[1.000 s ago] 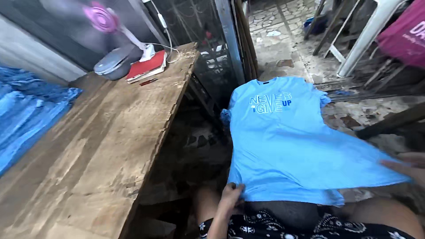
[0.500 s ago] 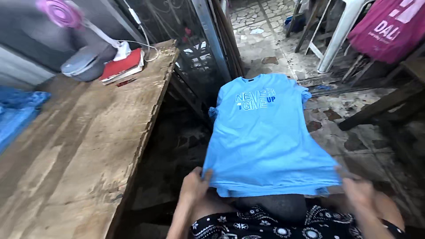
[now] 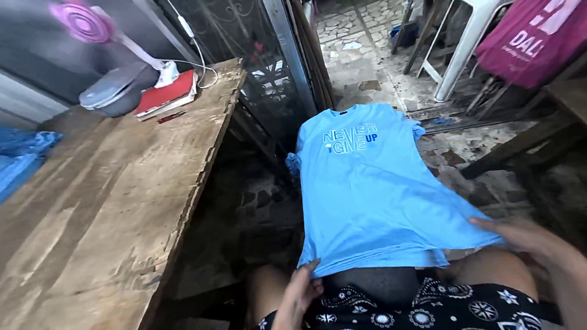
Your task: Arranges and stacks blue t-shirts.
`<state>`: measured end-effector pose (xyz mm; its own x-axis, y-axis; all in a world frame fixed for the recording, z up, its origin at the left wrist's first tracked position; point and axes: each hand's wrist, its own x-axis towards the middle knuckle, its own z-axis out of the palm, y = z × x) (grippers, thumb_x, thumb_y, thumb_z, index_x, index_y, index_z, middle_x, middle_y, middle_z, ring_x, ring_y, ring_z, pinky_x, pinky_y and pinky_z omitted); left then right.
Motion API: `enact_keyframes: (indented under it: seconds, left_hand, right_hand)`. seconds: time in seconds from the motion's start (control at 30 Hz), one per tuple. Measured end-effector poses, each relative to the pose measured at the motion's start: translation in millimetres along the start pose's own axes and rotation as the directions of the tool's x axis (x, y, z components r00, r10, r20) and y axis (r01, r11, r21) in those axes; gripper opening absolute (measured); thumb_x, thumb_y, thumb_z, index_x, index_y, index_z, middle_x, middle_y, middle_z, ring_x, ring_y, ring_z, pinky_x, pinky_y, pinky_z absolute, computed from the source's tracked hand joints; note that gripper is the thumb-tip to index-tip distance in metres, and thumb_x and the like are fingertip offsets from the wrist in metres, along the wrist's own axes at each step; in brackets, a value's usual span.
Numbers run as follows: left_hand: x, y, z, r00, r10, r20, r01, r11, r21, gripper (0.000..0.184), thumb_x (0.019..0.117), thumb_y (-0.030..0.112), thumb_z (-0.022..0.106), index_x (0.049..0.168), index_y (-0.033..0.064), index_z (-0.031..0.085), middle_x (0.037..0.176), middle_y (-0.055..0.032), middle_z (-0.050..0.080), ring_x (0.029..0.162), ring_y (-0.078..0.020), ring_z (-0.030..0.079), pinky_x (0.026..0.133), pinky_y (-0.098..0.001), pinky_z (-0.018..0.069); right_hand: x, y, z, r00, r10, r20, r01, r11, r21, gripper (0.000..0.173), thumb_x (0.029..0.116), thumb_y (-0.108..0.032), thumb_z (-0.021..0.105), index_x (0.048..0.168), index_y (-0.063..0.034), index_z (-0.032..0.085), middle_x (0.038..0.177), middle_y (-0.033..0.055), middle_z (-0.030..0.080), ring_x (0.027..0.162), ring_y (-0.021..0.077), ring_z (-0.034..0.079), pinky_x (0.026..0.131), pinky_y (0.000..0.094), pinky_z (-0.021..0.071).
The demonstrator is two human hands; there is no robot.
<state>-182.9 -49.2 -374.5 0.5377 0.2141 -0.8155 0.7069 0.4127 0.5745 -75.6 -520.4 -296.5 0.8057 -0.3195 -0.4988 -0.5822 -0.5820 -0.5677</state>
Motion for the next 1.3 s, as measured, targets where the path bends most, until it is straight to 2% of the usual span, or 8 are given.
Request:
enact_keyframes:
  seconds: [0.23,0.47,0.57,0.7,0.83,1.0,1.17,1.3]
  left_hand:
    - [-65,96,-25,0.755,0.629,-0.185,-0.54,0.757,0.369,0.041,0.1088,0.032,0.05,0.128,-0.0025,0.061,0.11,-0.015,0.071,0.096,-0.0201,0.071,0.086,-0.04,0.0597]
    - [-85,116,-3,0.678,0.727,0.108,-0.257,0.096,0.962,0.049,0.099,0.055,0.057,0.099,0.0095,0.074,0.083,-0.0105,0.072,0.08,-0.0283,0.071,0.074,-0.0543,0.0573]
    - [-59,104,-12,0.58,0.807,0.11,-0.585,0.32,0.745,0.035,0.0994,0.045,0.063,0.095,0.0124,0.076,0.079,-0.0006,0.074,0.072,-0.0133,0.072,0.069,-0.0395,0.0625]
    - [26,40,-26,0.902,0.428,-0.061,-0.268,0.665,0.697,0.054,0.0964,0.052,0.066,0.112,0.0013,0.073,0.104,-0.0189,0.073,0.099,-0.0322,0.07,0.091,-0.0558,0.056]
    - [42,30,-35,0.998,0.048,0.051,-0.054,0.99,0.129,0.037,0.1013,0.03,0.063,0.128,0.0044,0.058,0.095,-0.0145,0.069,0.068,-0.0202,0.064,0.056,-0.0342,0.0548]
    - [-14,89,-39,0.968,0.232,0.09,-0.244,0.958,0.152,0.039,0.1063,0.033,0.055,0.131,0.0037,0.059,0.107,-0.0136,0.072,0.089,-0.0214,0.07,0.074,-0.0373,0.059]
    - [-56,130,-5,0.858,0.507,-0.078,-0.471,0.839,0.273,0.04,0.1078,0.034,0.053,0.136,0.0063,0.056,0.113,-0.0164,0.07,0.093,-0.0266,0.071,0.072,-0.0421,0.0608]
    - [-45,118,-2,0.814,0.581,0.016,-0.447,0.608,0.656,0.037,0.1019,0.033,0.063,0.128,0.0066,0.061,0.112,-0.0146,0.07,0.101,-0.0256,0.07,0.085,-0.0488,0.0581]
  right_hand:
    - [8,58,130,0.966,0.249,-0.069,-0.183,0.848,0.496,0.064,0.0934,-0.043,0.073,0.129,0.0085,0.06,0.127,0.0266,0.065,0.119,0.0374,0.063,0.102,0.0576,0.0503]
    - [5,42,91,0.875,0.097,-0.474,0.08,0.938,0.338,0.061,0.0889,-0.05,0.075,0.11,0.0076,0.069,0.105,0.0294,0.069,0.1,0.0426,0.067,0.092,0.0643,0.0504]
    - [-16,1,41,0.843,-0.031,-0.538,0.261,0.897,0.357,0.057,0.0951,-0.043,0.071,0.109,0.0111,0.063,0.101,0.0267,0.064,0.091,0.0315,0.06,0.086,0.0575,0.048]
    - [-19,-17,7,0.859,-0.205,-0.469,0.338,0.915,0.22,0.043,0.0918,-0.029,0.078,0.105,0.0098,0.065,0.114,0.0297,0.063,0.103,0.04,0.06,0.091,0.0634,0.0463]
    - [6,13,16,1.0,-0.008,-0.029,0.01,0.998,0.056,0.057,0.0889,-0.04,0.08,0.12,0.0056,0.067,0.118,0.0268,0.068,0.111,0.0403,0.064,0.098,0.0621,0.0488]
    - [26,66,77,0.982,0.118,-0.144,0.006,0.754,0.657,0.053,0.0966,-0.046,0.068,0.126,-0.002,0.065,0.114,0.0137,0.071,0.102,0.022,0.069,0.089,0.0439,0.0576]
    - [16,57,164,0.941,0.324,-0.096,-0.238,0.836,0.494,0.067,0.0915,-0.048,0.074,0.125,0.0088,0.064,0.129,0.0291,0.063,0.124,0.0409,0.059,0.106,0.0602,0.0452]
    - [22,51,120,0.877,0.206,-0.434,-0.013,0.913,0.407,0.062,0.085,-0.048,0.081,0.112,0.0072,0.07,0.11,0.0284,0.07,0.106,0.0411,0.067,0.096,0.0605,0.0509]
